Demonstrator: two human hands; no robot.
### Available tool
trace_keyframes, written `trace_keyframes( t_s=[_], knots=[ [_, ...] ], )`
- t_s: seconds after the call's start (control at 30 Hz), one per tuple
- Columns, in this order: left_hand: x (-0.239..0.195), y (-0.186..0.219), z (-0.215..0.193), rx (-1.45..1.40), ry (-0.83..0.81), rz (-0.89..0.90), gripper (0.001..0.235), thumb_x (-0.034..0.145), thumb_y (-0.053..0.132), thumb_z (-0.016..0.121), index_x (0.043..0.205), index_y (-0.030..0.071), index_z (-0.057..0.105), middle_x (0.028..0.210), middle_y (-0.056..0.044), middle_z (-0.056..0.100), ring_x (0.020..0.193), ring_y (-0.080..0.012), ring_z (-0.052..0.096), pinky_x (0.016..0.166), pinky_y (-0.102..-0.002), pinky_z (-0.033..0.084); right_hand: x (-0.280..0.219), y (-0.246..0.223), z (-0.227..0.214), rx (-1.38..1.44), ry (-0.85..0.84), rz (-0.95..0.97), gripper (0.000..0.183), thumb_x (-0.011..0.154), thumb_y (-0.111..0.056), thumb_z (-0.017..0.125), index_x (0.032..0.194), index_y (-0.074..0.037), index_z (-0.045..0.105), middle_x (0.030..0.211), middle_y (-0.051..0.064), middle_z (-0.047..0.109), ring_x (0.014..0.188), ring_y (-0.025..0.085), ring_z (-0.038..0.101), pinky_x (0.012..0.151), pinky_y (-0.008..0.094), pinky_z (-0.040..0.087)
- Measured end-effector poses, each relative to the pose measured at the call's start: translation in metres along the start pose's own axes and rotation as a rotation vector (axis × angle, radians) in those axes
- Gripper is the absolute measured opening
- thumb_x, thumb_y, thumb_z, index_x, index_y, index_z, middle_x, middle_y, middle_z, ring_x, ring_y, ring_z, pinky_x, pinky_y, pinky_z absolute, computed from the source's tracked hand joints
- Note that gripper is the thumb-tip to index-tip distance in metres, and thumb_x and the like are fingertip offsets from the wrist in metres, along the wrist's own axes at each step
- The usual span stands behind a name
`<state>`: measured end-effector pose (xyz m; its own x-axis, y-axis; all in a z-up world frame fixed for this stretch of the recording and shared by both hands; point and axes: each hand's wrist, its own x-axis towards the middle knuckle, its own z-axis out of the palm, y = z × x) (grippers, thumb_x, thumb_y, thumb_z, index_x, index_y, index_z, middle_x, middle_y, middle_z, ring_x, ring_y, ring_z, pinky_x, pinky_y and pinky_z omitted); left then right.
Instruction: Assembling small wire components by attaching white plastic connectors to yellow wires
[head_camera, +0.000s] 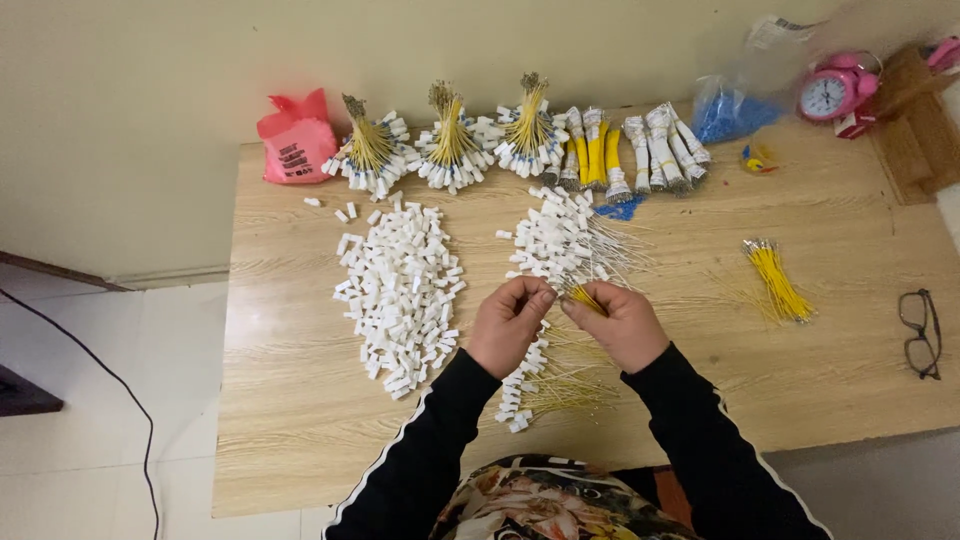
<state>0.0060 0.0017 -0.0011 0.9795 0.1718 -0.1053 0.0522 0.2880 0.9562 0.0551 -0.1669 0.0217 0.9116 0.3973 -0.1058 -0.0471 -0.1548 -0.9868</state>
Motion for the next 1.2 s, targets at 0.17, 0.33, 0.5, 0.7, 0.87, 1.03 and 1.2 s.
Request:
trace_keyframes(
  t_s=[0.17,0.33,0.5,0.7,0.87,1.03,1.2],
  knots=[
    [-0.002,0.01,-0.002,-0.053,-0.002,0.013,0.013,0.092,0.01,0.066,0.103,0.003,0.066,0.069,-0.006,0.055,0.055,-0.0117,0.058,0.048,-0.023,0.054,0.001,0.003,0.002,-0.064,0.074,-0.001,0.01,0.084,-0.011,0.073,0.086,-0.002,0.07,0.058,0.0,0.054,0.05,0.005,0.041,0.045,0.017,0.032],
    [-0.002,0.007,-0.009,-0.153,-0.012,-0.079,0.021,0.091,0.011,0.067,0.109,0.001,0.063,0.073,-0.008,0.057,0.057,-0.0135,0.061,0.051,-0.025,0.057,-0.007,-0.032,0.005,-0.328,0.107,-0.028,0.009,0.083,-0.013,0.07,0.087,-0.005,0.072,0.055,0.004,0.054,0.052,0.01,0.045,0.048,0.023,0.036],
    [-0.002,0.004,-0.011,-0.422,-0.057,-0.245,0.027,0.097,0.019,0.059,0.112,-0.002,0.062,0.08,-0.012,0.063,0.068,-0.0194,0.07,0.063,-0.033,0.064,-0.007,-0.032,0.006,-0.516,0.132,-0.145,0.011,0.083,-0.017,0.071,0.09,-0.009,0.072,0.069,0.014,0.064,0.067,0.027,0.064,0.061,0.035,0.049],
    [-0.004,0.013,-0.01,-0.474,-0.085,-0.328,0.032,0.097,0.026,0.059,0.112,-0.003,0.062,0.08,-0.012,0.067,0.068,-0.0191,0.072,0.063,-0.033,0.064,-0.006,-0.036,0.006,-0.576,0.102,-0.168,0.011,0.082,-0.023,0.072,0.088,-0.014,0.073,0.067,0.012,0.063,0.065,0.029,0.064,0.06,0.037,0.049],
    [-0.007,0.018,-0.007,-0.42,-0.097,-0.366,0.032,0.096,0.03,0.059,0.111,0.001,0.062,0.083,-0.012,0.068,0.071,-0.0186,0.072,0.064,-0.033,0.064,-0.005,-0.036,0.005,-0.553,0.078,-0.185,0.011,0.083,-0.02,0.071,0.088,-0.01,0.071,0.067,0.015,0.061,0.065,0.03,0.063,0.059,0.037,0.049],
    [-0.005,0.003,-0.008,-0.398,-0.051,-0.397,0.028,0.095,0.028,0.063,0.106,0.002,0.064,0.086,-0.014,0.07,0.073,-0.0203,0.072,0.064,-0.033,0.063,-0.005,-0.041,0.006,-0.543,0.024,-0.195,0.011,0.083,-0.017,0.07,0.09,-0.008,0.07,0.072,0.016,0.065,0.073,0.035,0.066,0.065,0.041,0.051],
    [-0.006,-0.019,-0.009,-0.411,-0.017,-0.423,0.024,0.092,0.025,0.067,0.1,0.003,0.064,0.083,-0.014,0.071,0.072,-0.0209,0.073,0.065,-0.033,0.064,-0.002,-0.027,0.004,-0.495,-0.047,-0.177,0.013,0.088,-0.017,0.067,0.09,-0.003,0.068,0.071,0.021,0.063,0.072,0.041,0.064,0.065,0.045,0.05]
  ],
)
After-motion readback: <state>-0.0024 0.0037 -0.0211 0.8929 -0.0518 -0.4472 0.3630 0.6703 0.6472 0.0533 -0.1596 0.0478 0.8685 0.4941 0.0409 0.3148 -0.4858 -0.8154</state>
